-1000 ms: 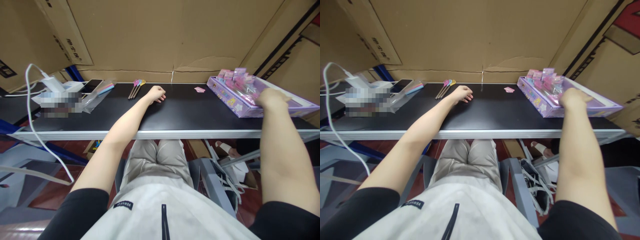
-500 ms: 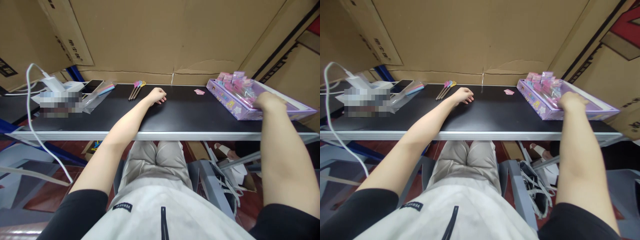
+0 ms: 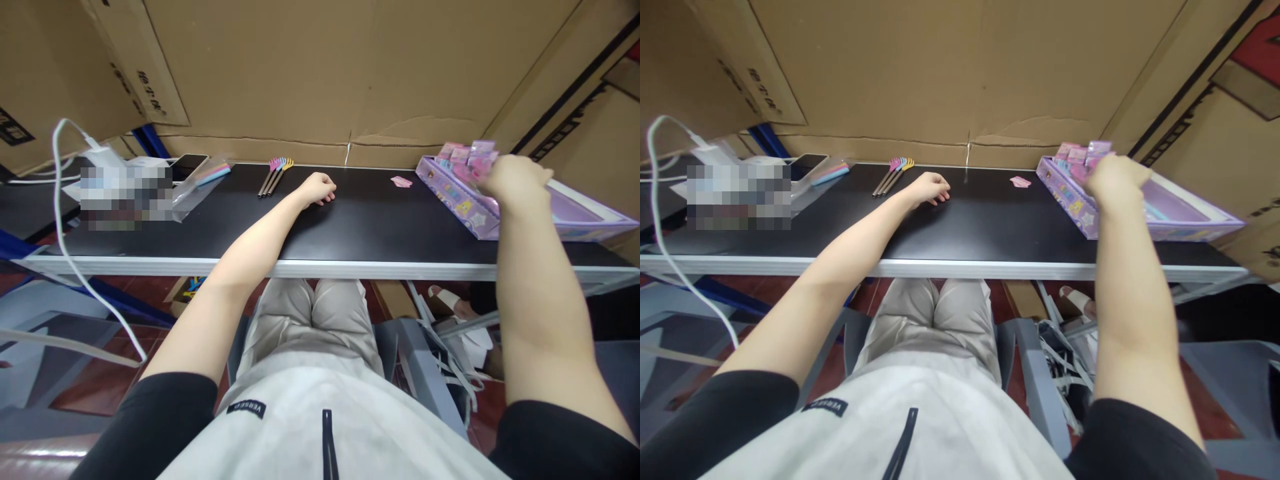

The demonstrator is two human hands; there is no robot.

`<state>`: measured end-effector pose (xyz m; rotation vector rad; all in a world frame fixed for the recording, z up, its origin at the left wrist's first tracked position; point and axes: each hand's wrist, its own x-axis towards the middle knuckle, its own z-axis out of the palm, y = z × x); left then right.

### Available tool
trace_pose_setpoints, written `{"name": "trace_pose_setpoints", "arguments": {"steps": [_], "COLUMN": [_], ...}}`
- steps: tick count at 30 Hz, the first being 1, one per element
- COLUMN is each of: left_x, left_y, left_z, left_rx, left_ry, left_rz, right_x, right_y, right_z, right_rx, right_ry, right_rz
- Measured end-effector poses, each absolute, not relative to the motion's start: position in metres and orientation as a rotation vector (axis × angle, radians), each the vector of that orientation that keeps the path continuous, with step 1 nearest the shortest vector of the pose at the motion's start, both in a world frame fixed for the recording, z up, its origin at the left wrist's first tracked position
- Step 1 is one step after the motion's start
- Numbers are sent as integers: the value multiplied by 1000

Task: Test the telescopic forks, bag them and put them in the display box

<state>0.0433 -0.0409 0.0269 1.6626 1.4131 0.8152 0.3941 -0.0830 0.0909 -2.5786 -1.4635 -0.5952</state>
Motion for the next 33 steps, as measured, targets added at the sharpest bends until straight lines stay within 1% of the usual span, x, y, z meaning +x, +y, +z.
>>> {"name": "trace_pose_setpoints", "arguments": {"steps": [1,2,7,10,13,16,18,20,23,27,30,33], "left_x": [44,44,37,30,26,23,18,9,-7,-25,-32,-35], "left_y": [-41,-40,-33,-31,-34,-36,-36,-33,-29,-27,-25,-21], "left_z": [27,26,23,24,27,31,34,36,35,29,22,17], "left_rx": [1697,1747,2309,2548,2601,2576,2499,2367,2149,1883,1741,1727], "left_ry": [1423,1431,1427,1418,1463,1609,1779,1971,2191,2371,2423,2405], "left_rz": [802,781,653,557,477,467,525,615,691,620,577,573], "right_x": [370,346,253,221,206,207,215,221,225,220,215,214], "right_y": [-89,-95,-97,-75,-44,-20,-13,-11,-15,-21,-25,-28], "right_z": [98,105,119,108,80,45,28,20,20,25,27,28], "right_rx": [-2589,-2556,-2204,-1973,-1737,-1523,-1525,-1547,-1531,-1531,-1548,-1557], "right_ry": [-1455,-1488,-1802,-1886,-1984,-2258,-2398,-2401,-2317,-2281,-2289,-2298], "right_rz": [-463,-410,-368,-353,-330,-230,-100,-5,89,144,168,173]}}
